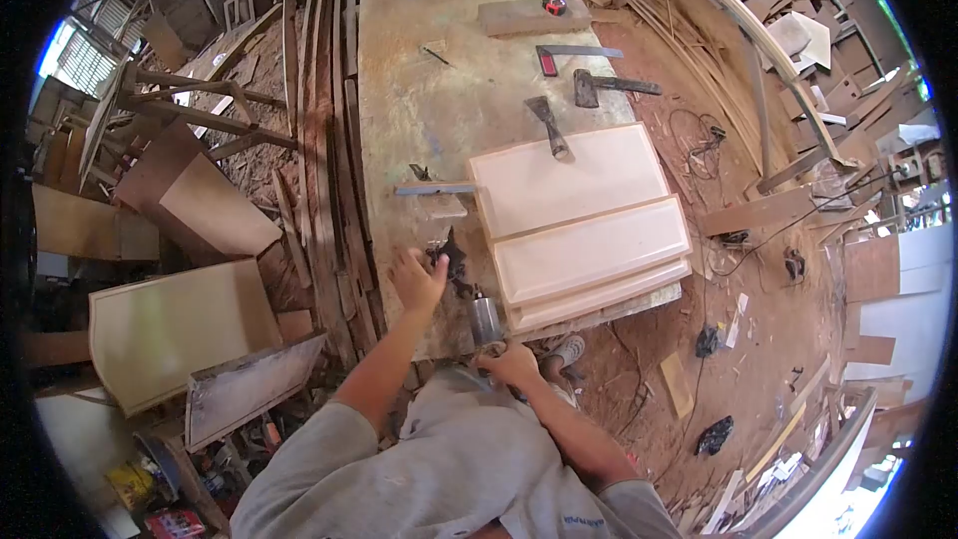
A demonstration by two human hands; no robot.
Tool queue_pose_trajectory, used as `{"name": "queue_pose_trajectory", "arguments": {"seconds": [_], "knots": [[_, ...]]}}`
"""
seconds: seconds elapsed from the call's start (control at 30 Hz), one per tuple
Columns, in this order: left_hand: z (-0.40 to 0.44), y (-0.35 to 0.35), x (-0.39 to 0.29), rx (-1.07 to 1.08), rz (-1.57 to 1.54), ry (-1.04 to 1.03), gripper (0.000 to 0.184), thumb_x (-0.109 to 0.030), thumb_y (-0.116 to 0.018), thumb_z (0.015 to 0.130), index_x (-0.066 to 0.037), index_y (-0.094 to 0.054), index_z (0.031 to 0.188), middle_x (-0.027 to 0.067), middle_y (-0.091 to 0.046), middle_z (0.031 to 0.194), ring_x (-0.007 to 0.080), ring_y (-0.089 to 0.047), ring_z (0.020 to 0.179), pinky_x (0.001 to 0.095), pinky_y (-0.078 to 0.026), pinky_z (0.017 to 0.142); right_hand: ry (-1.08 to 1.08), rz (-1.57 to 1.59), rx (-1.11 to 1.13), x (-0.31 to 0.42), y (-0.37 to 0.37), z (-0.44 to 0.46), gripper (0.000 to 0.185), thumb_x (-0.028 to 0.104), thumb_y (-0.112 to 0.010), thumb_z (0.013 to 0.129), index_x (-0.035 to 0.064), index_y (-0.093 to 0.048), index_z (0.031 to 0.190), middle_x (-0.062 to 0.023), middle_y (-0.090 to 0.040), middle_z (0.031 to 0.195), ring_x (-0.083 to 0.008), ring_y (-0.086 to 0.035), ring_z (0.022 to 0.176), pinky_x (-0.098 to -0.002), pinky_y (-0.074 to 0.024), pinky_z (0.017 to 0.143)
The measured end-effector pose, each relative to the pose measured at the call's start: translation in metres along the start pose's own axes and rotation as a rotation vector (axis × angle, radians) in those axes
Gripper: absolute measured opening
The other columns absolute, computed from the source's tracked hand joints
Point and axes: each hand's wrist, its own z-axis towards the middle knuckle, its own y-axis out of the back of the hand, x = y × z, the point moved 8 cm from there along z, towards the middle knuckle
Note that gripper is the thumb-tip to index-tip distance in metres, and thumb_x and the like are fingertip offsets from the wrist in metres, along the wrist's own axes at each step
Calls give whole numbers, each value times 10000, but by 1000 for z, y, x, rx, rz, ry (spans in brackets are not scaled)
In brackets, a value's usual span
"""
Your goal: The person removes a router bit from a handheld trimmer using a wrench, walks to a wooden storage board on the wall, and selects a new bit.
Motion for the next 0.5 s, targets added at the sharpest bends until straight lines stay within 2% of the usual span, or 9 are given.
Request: {"name": "queue_pose_trajectory", "arguments": {"seconds": [0.13, 0.23, 0.33, 0.5], "knots": [[-50, -37, -5, 283, -167, -77, 428, -420, -772, 929, -57, -650, 1120, 171, -734, 1005, 403, -701, 971, 517, -545, 873, 46, -3, -68, -3, -6, 4, 930, 642, -879, 678, -44, -692, 1277, -267, -743, 1213, -392, -716, 1163, -466, -546, 1021], [-61, -46, 5, 465, -31, -26, 376, -357, -706, 997, -27, -710, 1178, 179, -737, 1076, 427, -700, 1000, 494, -558, 825, 56, 48, -82, -7, -8, 3, 914, 635, -881, 679, -45, -695, 1260, -265, -745, 1205, -395, -717, 1157, -472, -546, 1015], [-54, 20, -22, 459, -276, -52, 318, -298, -635, 1037, 1, -746, 1036, 215, -742, 934, 392, -725, 930, 460, -561, 810, 56, 98, -99, 7, -8, -2, 867, 627, -878, 689, -30, -705, 1229, -260, -748, 1191, -391, -723, 1140, -477, -550, 995], [-46, 120, -17, 512, -548, 84, 326, -290, -657, 1054, 14, -772, 1090, 130, -757, 893, 217, -697, 848, 360, -535, 787, 151, 179, -143, 41, -8, 7, 776, 618, -862, 723, 6, -722, 1179, -243, -759, 1146, -373, -726, 1131, -482, -544, 982]]}}
